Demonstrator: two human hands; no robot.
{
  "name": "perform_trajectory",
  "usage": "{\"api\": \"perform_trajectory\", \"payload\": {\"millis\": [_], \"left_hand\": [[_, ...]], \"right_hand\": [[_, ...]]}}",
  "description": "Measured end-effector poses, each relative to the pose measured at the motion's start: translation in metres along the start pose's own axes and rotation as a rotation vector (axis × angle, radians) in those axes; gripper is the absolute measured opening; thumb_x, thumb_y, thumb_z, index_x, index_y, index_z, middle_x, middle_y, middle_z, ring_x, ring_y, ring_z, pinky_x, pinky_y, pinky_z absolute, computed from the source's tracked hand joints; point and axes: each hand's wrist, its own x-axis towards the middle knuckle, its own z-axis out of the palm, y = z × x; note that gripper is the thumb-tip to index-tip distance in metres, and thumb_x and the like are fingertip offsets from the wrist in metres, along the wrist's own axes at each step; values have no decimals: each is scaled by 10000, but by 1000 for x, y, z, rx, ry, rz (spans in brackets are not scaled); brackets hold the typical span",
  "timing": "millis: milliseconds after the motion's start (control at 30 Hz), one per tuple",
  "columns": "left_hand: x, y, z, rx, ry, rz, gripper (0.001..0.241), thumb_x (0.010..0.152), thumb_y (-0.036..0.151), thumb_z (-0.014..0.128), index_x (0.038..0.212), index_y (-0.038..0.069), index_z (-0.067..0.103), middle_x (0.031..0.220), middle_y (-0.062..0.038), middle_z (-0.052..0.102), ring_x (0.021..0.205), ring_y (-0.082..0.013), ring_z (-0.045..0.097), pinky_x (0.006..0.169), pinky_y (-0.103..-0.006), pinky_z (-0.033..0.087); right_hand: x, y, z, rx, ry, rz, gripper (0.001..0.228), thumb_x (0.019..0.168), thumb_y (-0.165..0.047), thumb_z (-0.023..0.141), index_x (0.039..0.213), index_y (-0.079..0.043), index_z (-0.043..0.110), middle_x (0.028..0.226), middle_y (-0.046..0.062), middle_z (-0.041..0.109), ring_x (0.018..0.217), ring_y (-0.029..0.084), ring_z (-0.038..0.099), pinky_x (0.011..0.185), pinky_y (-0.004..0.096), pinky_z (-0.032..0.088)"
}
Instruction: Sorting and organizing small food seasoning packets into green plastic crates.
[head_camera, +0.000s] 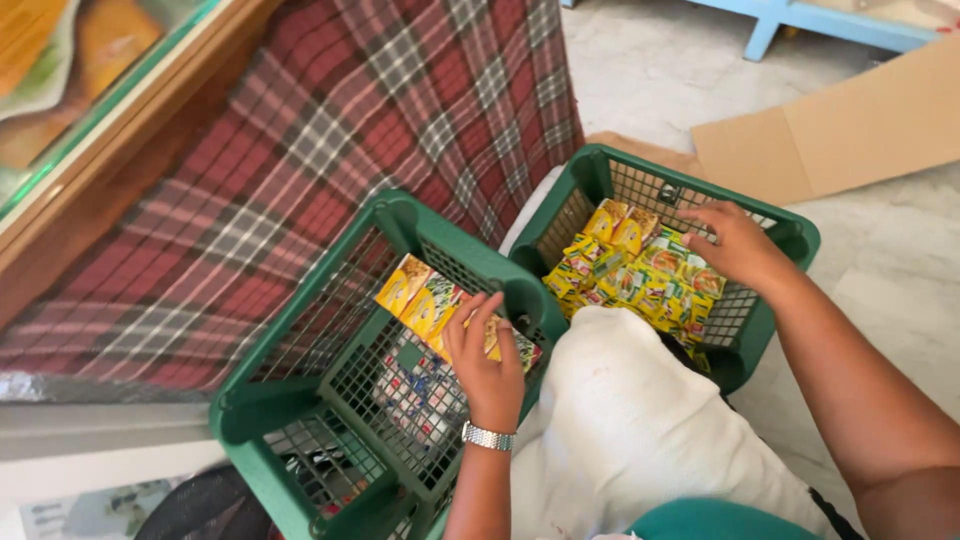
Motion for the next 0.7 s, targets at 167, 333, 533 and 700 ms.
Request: {"api": "perform_trajectory", "payload": {"millis": [167, 333, 533, 700], "left_hand": [[37, 52, 33, -73, -175, 126, 285, 927, 25, 683, 1187, 130, 729, 1263, -90, 645, 1217, -309, 582, 1084, -420, 455], [63, 67, 91, -198, -488, 160, 321, 919, 44, 702, 1226, 140, 707, 1257, -89, 656, 1213, -308, 601, 1066, -405, 480], [75, 40, 186, -238, -839, 256, 389, 879, 102, 716, 1265, 136, 684, 1215, -126, 673, 1172, -333, 624, 1045, -431, 484], [53, -11, 244, 78, -1058, 137, 417, 850, 158, 718, 1266, 186, 709, 1250, -182, 662, 1186, -364, 615, 1023, -443, 493]], "right_hand": [[-6, 53, 25, 13, -7, 60, 454, 880, -236, 738, 1323, -152, 679, 1283, 199, 627, 1210, 365, 594, 1023, 452, 499], [0, 48, 47, 217, -65, 218, 449, 890, -243, 740, 1327, -158, 680, 1238, 168, 641, 981, 285, 710, 895, 406, 575], [8, 73, 88, 460, -99, 252, 365, 945, -176, 714, 1301, -110, 669, 1201, 94, 716, 957, 192, 689, 822, 352, 573], [12, 79, 115, 420, -128, 183, 413, 876, -128, 711, 1286, -100, 680, 1164, 156, 707, 979, 263, 712, 847, 373, 592]]}}
